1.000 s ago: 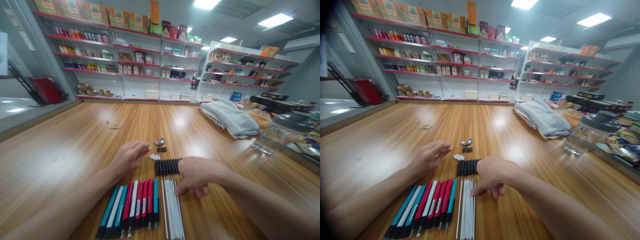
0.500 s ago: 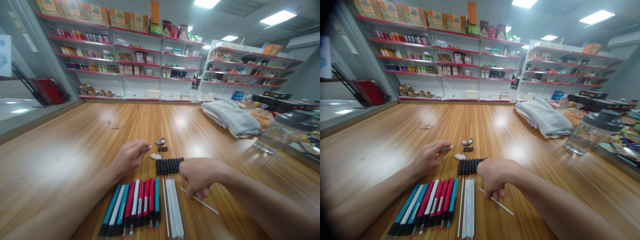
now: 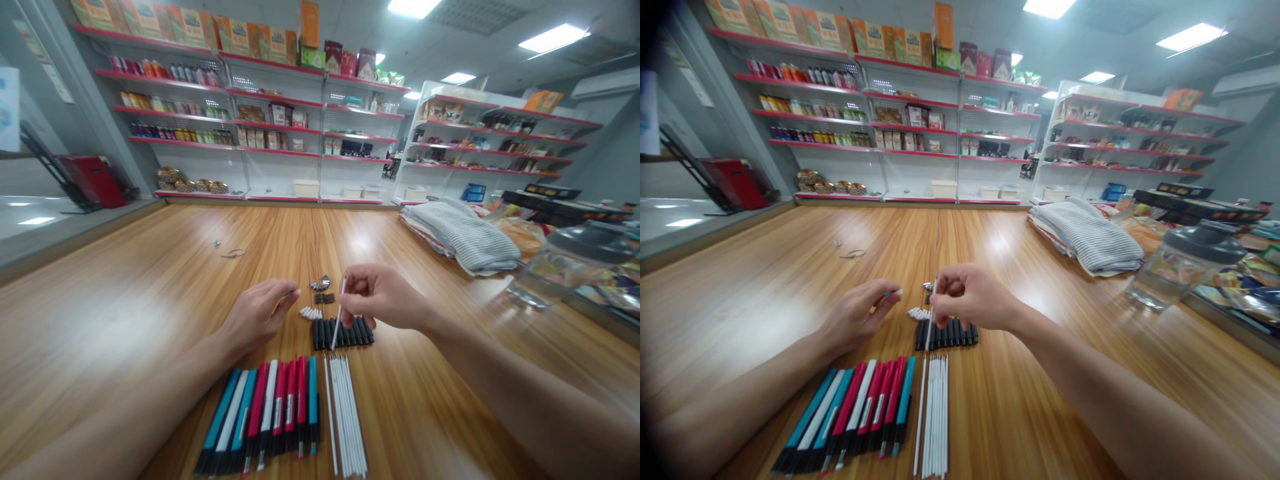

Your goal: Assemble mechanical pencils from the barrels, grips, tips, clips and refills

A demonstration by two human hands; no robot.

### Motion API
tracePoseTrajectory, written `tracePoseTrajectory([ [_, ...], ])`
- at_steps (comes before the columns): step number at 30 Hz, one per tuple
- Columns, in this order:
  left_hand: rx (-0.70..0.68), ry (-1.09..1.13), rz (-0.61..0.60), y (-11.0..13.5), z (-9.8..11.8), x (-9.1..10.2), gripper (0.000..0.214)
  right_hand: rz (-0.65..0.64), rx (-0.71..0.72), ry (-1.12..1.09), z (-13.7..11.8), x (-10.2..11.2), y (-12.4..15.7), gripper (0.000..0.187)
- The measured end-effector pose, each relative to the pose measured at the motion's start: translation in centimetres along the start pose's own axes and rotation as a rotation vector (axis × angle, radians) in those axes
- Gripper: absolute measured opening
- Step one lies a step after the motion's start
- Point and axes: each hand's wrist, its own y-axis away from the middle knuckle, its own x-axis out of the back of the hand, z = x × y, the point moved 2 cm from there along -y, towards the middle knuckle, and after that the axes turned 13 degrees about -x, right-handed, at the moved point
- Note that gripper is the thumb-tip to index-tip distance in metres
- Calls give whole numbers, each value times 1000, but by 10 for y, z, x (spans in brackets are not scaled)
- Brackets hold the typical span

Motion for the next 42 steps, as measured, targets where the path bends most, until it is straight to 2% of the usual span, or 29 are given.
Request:
tracePoseTrajectory([
  [3,-10,4,16,0,0,0,13,271,152,-144,7,-1,-8,18],
  [5,-16,8,18,-1,0,1,13,382,202,-185,11,-2,-10,20],
  [7,-11,11,-7,-2,2,2,13,437,229,-203,13,-4,-11,22],
  [11,-9,23,-59,-5,6,4,12,456,249,-192,14,-10,-11,25],
  [22,-64,56,-50,-9,9,6,13,504,286,-125,16,-19,-11,25],
  [31,-60,34,-58,-9,9,5,11,586,357,-175,32,-33,-12,20],
  [38,-83,44,-67,-7,7,2,9,639,410,29,38,-35,-7,15],
  [42,-73,50,-36,-5,5,1,9,716,445,146,43,-31,-7,11],
])
